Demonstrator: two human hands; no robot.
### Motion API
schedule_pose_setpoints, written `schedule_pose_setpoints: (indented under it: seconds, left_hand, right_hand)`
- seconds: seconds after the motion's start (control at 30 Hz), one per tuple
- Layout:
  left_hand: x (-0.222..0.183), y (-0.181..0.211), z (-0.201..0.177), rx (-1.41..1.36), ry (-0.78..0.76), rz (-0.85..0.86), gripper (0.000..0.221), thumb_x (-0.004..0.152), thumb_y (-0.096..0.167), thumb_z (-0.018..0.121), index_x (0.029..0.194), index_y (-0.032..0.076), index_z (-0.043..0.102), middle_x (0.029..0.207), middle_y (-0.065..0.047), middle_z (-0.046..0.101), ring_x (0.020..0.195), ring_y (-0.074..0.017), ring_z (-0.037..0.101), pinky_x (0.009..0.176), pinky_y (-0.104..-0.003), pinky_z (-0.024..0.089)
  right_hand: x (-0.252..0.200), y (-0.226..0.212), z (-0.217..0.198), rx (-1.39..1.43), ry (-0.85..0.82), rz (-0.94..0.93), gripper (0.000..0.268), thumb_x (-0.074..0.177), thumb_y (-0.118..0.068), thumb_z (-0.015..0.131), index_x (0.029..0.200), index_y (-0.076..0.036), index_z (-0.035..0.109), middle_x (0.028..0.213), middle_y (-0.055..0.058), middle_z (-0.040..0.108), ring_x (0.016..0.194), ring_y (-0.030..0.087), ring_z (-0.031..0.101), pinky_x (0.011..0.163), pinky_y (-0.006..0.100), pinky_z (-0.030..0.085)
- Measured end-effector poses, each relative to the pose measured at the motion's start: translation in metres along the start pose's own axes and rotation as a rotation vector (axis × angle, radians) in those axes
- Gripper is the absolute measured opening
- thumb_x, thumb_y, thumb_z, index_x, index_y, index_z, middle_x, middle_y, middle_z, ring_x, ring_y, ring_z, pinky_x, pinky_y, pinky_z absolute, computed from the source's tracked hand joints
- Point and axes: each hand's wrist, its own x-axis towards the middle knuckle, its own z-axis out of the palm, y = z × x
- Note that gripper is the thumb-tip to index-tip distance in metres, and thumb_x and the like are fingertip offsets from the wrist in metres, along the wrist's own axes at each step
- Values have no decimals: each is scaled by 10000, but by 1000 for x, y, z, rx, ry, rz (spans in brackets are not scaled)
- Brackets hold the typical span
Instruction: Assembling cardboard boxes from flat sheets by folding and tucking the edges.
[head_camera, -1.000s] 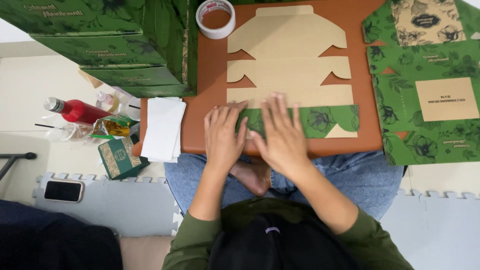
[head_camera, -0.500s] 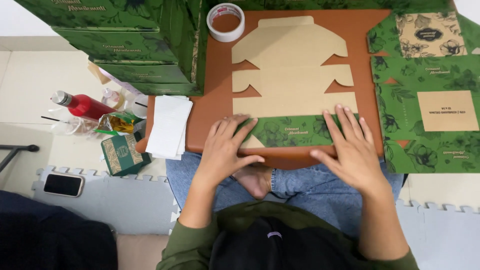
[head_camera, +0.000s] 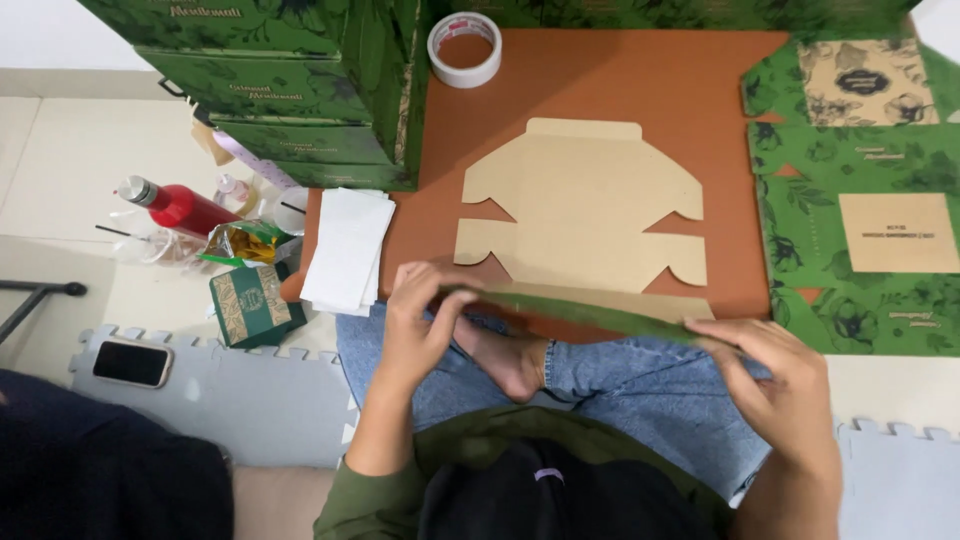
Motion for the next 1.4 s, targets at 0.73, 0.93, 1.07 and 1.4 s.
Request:
schedule_pose_setpoints:
  seconds: [0.73, 0.93, 1.07, 1.4]
  left_hand:
    - [8, 30, 54, 328, -262, 11, 718, 972, 553, 545, 1525, 109, 432, 1544, -320, 339, 1480, -561, 184, 1181, -631, 132]
    - [34, 31, 50, 270, -518, -57, 677, 1003, 517, 472, 1558, 140, 381, 1611, -306, 233, 1525, -505, 50, 1208, -588, 49]
    - [38, 27, 63, 261, -505, -34, 612, 1012, 331, 519, 1551, 77, 377, 1604, -340, 215, 1516, -532, 32, 1207, -613, 36]
    - [28, 39, 95, 374, -443, 111, 705, 1046, 532, 301, 1603, 103, 255, 1650, -266, 187, 1549, -433, 76, 1235, -604, -9]
  right_hand:
    - [46, -80, 69, -598, 73, -109, 450, 925, -534, 667, 1299, -284, 654, 1237, 127, 467, 1201, 414, 470, 918, 523, 409]
    - [83, -50, 49, -412, -25, 26, 941, 860, -514, 737, 1534, 53, 403, 1408, 392, 470, 1389, 528, 387, 1140, 648, 206]
    - [84, -66, 47, -291, -54, 8, 835, 860, -378, 779, 1492, 63, 457, 1353, 344, 528, 1277, 523, 505, 1040, 599, 398]
    - [135, -52, 55, -422, -403, -143, 666, 995, -358, 556, 1491, 72, 438, 1504, 340, 435, 1440, 419, 383, 1170, 533, 310]
